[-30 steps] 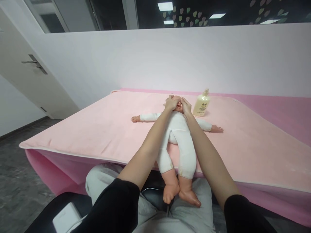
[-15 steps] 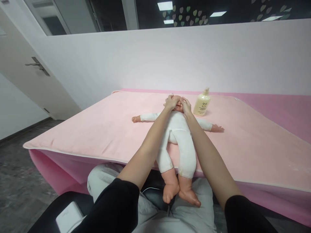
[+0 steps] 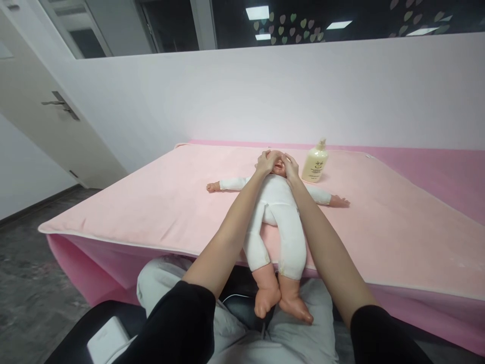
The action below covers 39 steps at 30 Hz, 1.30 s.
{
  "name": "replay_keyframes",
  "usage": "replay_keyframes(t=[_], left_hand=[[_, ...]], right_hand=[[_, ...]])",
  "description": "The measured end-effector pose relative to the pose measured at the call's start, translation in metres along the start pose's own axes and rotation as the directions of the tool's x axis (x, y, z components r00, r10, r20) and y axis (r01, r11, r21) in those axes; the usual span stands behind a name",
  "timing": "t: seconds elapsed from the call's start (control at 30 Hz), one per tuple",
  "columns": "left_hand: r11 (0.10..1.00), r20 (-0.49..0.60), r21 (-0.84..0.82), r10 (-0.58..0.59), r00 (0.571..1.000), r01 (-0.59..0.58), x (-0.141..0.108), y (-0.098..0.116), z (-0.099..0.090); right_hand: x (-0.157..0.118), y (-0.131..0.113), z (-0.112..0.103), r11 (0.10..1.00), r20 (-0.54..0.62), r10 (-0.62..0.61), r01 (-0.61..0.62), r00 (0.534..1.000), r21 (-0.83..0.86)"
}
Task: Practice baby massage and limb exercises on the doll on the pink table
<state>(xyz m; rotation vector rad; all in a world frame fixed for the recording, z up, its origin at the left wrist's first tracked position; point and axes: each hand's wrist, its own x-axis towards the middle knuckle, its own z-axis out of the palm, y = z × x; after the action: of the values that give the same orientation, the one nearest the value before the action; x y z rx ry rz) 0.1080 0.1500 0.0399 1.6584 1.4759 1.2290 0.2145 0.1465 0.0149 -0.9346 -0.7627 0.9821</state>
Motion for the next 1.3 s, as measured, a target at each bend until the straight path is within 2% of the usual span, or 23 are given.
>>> replay_keyframes(t=[0.1,0.23,0.3,0.4,0.5,0.67,0.8,1.0,1.1,1.2,1.3], left_hand=[[0.999,-0.009,0.012,-0.040,0.999,0.040,-0.002,0.005,-0.001],[0.999,-0.047,-0.009,-0.036,0.998,0.035,0.003,0.000,0.005],[0.999,-0.062,-0.035,0.000,0.998,-0.002,0.005,-0.007,0.008],[0.989,-0.044,-0.044,0.141,0.989,-0.143,0.000,-0.023,0.004],[0.960,0.055,-0.019,0.279,0.959,-0.279,-0.013,-0.036,-0.008],[0.950,0.154,-0.045,0.312,0.937,-0.309,-0.028,-0.044,-0.025],[0.942,0.169,-0.096,0.335,0.927,-0.323,-0.029,-0.043,-0.024],[0.938,0.162,-0.146,0.336,0.928,-0.314,-0.027,-0.044,-0.024],[0.949,0.137,-0.221,0.258,0.956,-0.224,-0.021,-0.047,-0.024],[0.922,0.171,-0.371,0.184,0.968,-0.110,-0.012,-0.053,-0.022],[0.901,0.210,-0.429,0.177,0.962,-0.072,-0.007,-0.058,-0.018]], right_hand=[[-0.002,0.001,0.001,1.000,-0.067,-0.019,0.020,0.998,0.019],[-0.004,-0.001,0.002,0.996,-0.072,0.046,-0.041,0.996,0.081],[-0.006,-0.003,0.000,0.990,-0.059,0.083,-0.076,0.995,0.120],[-0.013,-0.005,-0.004,0.971,0.007,0.156,-0.155,0.988,0.180],[-0.025,-0.006,-0.011,0.977,0.027,0.164,-0.166,0.986,0.132],[-0.048,-0.010,-0.021,0.994,0.192,0.101,-0.092,0.976,-0.058],[-0.058,-0.015,-0.026,0.994,0.289,0.111,-0.106,0.951,-0.033],[-0.051,-0.008,-0.031,0.992,0.337,-0.031,0.069,0.941,-0.102],[-0.046,-0.004,-0.033,0.986,0.358,-0.088,0.131,0.929,-0.098],[-0.045,-0.004,-0.031,0.994,0.363,-0.066,0.092,0.930,-0.057],[-0.043,-0.004,-0.027,1.000,0.304,0.000,0.007,0.953,-0.023]])
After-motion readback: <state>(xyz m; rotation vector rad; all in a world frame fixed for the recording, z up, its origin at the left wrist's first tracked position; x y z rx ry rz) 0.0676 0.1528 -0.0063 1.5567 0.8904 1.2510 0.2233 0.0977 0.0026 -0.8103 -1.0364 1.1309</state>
